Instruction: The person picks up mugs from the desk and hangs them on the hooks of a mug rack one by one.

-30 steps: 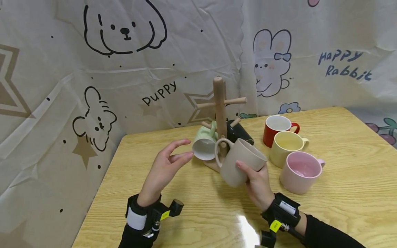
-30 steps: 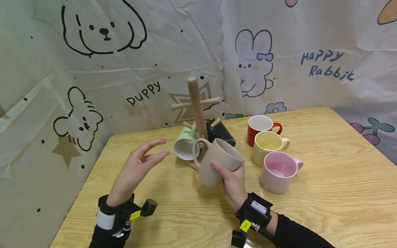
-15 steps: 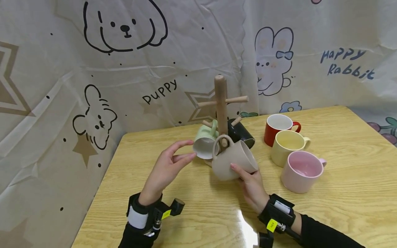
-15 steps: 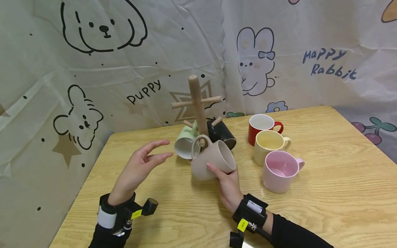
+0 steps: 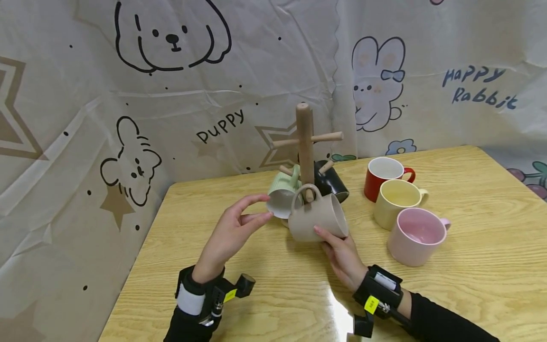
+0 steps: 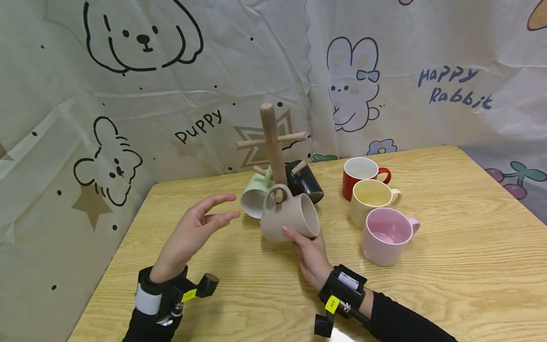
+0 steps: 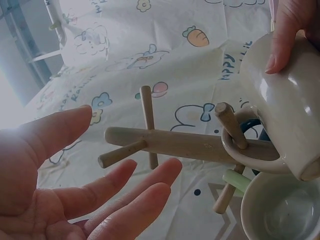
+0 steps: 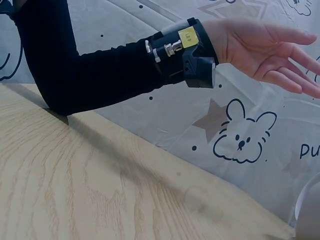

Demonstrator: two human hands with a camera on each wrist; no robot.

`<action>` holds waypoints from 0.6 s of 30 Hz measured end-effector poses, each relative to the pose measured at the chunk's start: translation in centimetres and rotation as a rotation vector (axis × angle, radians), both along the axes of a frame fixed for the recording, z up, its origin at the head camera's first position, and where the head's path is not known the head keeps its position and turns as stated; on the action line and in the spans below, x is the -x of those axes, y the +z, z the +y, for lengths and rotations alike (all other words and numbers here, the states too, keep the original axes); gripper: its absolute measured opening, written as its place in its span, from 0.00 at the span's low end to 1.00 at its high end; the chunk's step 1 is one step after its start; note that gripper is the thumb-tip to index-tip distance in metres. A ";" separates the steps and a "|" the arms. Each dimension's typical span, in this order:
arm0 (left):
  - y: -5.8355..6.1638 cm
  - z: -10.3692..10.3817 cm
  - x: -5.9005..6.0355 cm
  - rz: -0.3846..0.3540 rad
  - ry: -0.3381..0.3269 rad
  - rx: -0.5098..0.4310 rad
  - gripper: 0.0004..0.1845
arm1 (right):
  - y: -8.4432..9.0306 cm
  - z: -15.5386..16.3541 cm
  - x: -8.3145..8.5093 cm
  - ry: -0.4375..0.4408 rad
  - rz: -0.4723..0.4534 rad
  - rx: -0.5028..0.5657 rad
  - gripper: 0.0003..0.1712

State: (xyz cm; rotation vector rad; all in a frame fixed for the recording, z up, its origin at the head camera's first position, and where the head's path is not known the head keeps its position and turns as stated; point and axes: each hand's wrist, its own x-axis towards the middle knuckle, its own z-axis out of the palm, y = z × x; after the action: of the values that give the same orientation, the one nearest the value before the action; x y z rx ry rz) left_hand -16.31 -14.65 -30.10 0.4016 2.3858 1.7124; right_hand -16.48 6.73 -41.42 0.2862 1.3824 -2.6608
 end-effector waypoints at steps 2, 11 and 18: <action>0.0 0.1 0.0 0.003 -0.001 0.004 0.22 | 0.1 0.1 -0.1 0.010 -0.004 -0.003 0.38; 0.0 0.0 -0.1 0.005 -0.003 0.015 0.22 | 0.4 0.6 -0.5 0.006 0.050 -0.033 0.35; 0.1 0.0 0.0 -0.007 0.005 0.019 0.21 | 0.5 1.8 -0.5 -0.108 0.034 -0.082 0.51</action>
State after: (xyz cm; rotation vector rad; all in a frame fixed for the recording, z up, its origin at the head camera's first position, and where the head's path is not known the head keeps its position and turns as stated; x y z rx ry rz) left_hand -16.31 -14.69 -30.05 0.3862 2.3984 1.6884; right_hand -15.97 8.55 -40.89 0.3347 1.5315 -2.7105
